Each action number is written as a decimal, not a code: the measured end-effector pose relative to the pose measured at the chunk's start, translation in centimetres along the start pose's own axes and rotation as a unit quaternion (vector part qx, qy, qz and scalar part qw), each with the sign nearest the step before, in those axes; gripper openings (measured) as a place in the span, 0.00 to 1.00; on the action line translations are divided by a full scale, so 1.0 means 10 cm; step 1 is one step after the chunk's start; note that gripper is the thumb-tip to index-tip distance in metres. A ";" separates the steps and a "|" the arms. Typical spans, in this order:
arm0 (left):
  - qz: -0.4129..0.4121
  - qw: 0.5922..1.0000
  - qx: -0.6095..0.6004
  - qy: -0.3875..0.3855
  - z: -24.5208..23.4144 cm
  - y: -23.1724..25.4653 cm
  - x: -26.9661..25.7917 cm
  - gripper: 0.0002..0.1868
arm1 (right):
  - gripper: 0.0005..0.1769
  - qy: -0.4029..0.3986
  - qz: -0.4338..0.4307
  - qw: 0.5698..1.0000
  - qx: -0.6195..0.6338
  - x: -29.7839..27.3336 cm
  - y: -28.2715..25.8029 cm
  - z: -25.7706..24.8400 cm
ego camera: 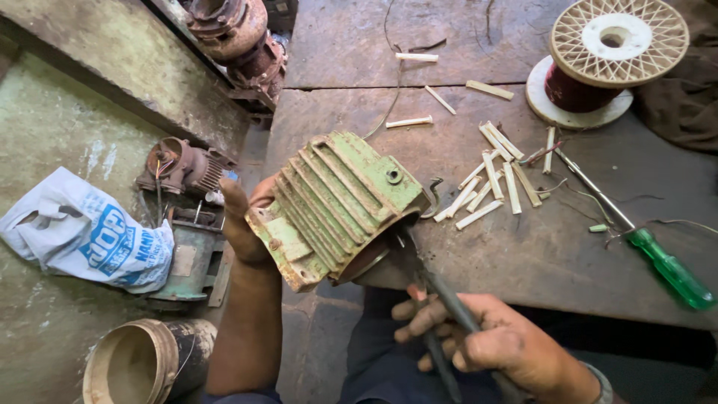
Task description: The person uses pliers to pull out wooden wedges from the stator slots of an electric motor and then handles the motor by hand.
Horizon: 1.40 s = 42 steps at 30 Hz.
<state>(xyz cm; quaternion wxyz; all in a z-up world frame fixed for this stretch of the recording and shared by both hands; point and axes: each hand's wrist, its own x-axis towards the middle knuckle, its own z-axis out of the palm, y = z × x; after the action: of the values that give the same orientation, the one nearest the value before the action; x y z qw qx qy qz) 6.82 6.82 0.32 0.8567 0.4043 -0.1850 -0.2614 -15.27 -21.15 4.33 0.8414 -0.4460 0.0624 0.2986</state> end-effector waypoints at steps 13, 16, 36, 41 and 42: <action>-0.019 0.999 -0.036 -0.032 -0.12 -0.05 -0.04 0.69 | 0.30 -0.031 -0.038 0.999 0.011 0.02 -0.08 0.00; 0.001 0.999 -0.024 -0.045 -0.13 -0.07 -0.05 0.69 | 0.21 -0.035 -0.068 0.997 0.006 0.03 -0.03 -0.06; 0.012 0.998 -0.066 -0.021 -0.02 -0.08 -0.09 0.46 | 0.02 -0.014 -0.192 0.979 -0.074 0.07 0.30 -0.03; -0.001 0.994 -0.111 -0.019 0.02 -0.08 -0.09 0.46 | 0.09 0.138 -0.174 0.888 -0.402 0.10 0.23 0.15; -0.001 0.993 -0.112 -0.026 0.02 -0.09 -0.09 0.45 | 0.09 0.132 -0.182 0.886 -0.404 0.10 0.20 0.15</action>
<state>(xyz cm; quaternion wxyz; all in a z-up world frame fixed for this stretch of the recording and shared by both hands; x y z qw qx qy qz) 5.77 6.77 -0.37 0.8913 0.2995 -0.1762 -0.2911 -15.86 -18.69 3.39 0.6116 -0.7865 -0.0356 0.0777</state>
